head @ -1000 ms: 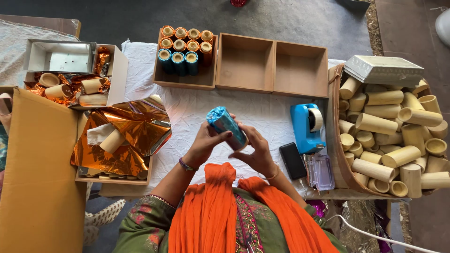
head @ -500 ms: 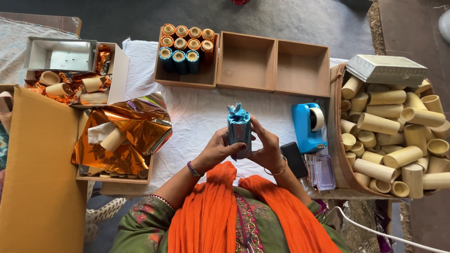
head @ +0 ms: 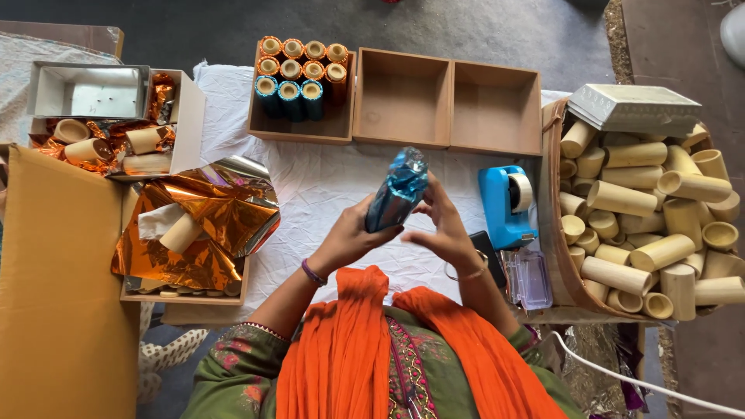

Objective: Wrapping cardboard tubes in decorative metallic paper and securing them with tape.

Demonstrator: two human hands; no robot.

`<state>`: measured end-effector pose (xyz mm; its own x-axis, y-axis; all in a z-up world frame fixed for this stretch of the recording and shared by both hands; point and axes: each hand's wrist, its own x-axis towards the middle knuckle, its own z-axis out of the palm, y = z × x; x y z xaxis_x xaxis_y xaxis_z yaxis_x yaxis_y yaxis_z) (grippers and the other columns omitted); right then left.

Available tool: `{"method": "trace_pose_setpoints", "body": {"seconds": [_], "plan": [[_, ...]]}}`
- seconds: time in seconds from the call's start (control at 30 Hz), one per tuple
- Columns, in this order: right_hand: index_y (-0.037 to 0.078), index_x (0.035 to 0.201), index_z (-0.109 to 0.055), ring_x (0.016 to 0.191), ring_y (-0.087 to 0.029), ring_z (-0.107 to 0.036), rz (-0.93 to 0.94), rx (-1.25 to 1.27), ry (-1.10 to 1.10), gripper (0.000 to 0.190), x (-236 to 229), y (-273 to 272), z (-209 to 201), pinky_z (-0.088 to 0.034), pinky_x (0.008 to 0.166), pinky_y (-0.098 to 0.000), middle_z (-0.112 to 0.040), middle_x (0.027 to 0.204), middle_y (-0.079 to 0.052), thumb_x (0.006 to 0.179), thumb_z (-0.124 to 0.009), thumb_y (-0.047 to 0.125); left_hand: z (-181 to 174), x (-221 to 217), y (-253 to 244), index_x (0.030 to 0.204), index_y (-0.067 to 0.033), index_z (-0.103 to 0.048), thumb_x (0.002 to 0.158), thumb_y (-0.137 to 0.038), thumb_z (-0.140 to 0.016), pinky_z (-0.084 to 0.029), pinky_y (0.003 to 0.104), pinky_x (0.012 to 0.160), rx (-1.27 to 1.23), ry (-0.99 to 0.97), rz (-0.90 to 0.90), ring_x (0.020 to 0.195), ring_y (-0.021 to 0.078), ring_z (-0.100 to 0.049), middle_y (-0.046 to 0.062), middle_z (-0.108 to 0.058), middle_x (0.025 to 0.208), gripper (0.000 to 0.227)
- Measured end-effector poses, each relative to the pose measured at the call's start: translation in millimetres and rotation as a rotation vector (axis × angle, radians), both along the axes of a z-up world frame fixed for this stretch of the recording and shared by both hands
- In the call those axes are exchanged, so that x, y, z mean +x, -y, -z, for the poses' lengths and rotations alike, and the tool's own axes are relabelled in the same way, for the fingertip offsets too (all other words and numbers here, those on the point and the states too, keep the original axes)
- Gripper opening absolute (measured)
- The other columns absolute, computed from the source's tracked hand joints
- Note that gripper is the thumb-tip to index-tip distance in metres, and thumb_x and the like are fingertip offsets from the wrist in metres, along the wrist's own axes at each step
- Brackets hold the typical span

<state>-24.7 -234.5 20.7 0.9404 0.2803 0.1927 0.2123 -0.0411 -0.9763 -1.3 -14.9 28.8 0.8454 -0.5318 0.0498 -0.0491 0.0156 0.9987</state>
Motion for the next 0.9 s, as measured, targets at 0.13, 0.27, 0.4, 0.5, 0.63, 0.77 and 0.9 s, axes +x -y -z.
{"method": "trace_pose_setpoints", "body": {"seconds": [0.13, 0.27, 0.4, 0.5, 0.63, 0.77, 0.9], "plan": [[0.007, 0.154, -0.04, 0.122, -0.021, -0.062, 0.133, 0.219, -0.258, 0.087, 11.6, -11.8, 52.6, -0.053, 0.102, -0.0385, -0.063, 0.131, -0.008, 0.084, -0.088, 0.022, 44.4, 9.5, 0.3, 0.122, -0.0056, -0.063, 0.092, -0.022, -0.075, -0.053, 0.028, 0.064, 0.192, -0.136, -0.031, 0.073, 0.0092, -0.062, 0.002, -0.068, 0.083, 0.037], [0.014, 0.15, -0.039, 0.11, -0.021, -0.064, 0.202, 0.572, -0.621, 0.07, 20.1, -19.3, 104.2, -0.055, 0.09, -0.0427, -0.063, 0.123, -0.006, 0.09, -0.076, 0.017, 137.7, 16.5, -5.5, 0.119, -0.0057, -0.067, 0.098, -0.023, -0.058, -0.054, 0.027, 0.059, 0.033, -0.384, -0.123, 0.07, 0.0086, -0.063, 0.002, -0.068, 0.084, 0.029], [0.028, 0.15, -0.031, 0.108, -0.018, -0.063, 0.315, 0.577, -0.85, 0.074, 26.4, -26.0, 181.6, -0.057, 0.082, -0.0435, -0.059, 0.127, -0.004, 0.089, -0.07, 0.016, 174.1, 17.8, -12.5, 0.108, -0.0038, -0.073, 0.097, -0.021, -0.05, -0.054, 0.03, 0.058, 0.168, -0.4, -0.253, 0.064, 0.0128, -0.064, 0.005, -0.069, 0.077, 0.031], [0.031, 0.149, -0.027, 0.111, -0.02, -0.06, 0.404, 0.394, -0.885, 0.08, 24.4, -38.8, 186.1, -0.056, 0.08, -0.0455, -0.056, 0.131, -0.005, 0.086, -0.074, 0.012, 193.4, 26.1, -16.2, 0.104, -0.0058, -0.075, 0.098, -0.027, -0.051, -0.05, 0.038, 0.058, 0.367, -0.295, -0.302, 0.062, 0.0212, -0.063, 0.011, -0.067, 0.07, 0.032], [0.031, 0.149, -0.026, 0.112, -0.025, -0.06, 0.441, 0.312, -0.852, 0.086, 17.5, -33.8, 213.6, -0.056, 0.082, -0.0461, -0.053, 0.132, -0.008, 0.083, -0.077, 0.011, 251.1, 51.5, -23.5, 0.098, -0.0068, -0.075, 0.097, -0.034, -0.054, -0.049, 0.045, 0.063, 0.566, -0.213, -0.338, 0.067, 0.0308, -0.068, 0.017, -0.068, 0.071, 0.034], [0.024, 0.148, -0.032, 0.122, -0.029, -0.055, 0.379, 0.031, -0.545, 0.083, 7.7, -29.1, 188.5, -0.053, 0.094, -0.0468, -0.049, 0.136, -0.012, 0.081, -0.081, 0.017, 266.3, 72.6, -37.1, 0.096, -0.009, -0.076, 0.094, -0.038, -0.061, -0.052, 0.049, 0.071, 0.729, -0.146, -0.442, 0.082, 0.0386, -0.07, 0.02, -0.072, 0.083, 0.033], [0.021, 0.143, -0.044, 0.134, -0.035, -0.043, 0.198, -0.673, 0.108, 0.083, 1.8, -17.7, 149.6, -0.041, 0.107, -0.0507, -0.043, 0.147, -0.017, 0.073, -0.088, 0.023, 259.6, 91.0, -45.2, 0.101, -0.0153, -0.078, 0.087, -0.034, -0.069, -0.054, 0.049, 0.078, 0.802, -0.096, -0.521, 0.09, 0.0391, -0.069, 0.018, -0.074, 0.094, 0.025]]}}
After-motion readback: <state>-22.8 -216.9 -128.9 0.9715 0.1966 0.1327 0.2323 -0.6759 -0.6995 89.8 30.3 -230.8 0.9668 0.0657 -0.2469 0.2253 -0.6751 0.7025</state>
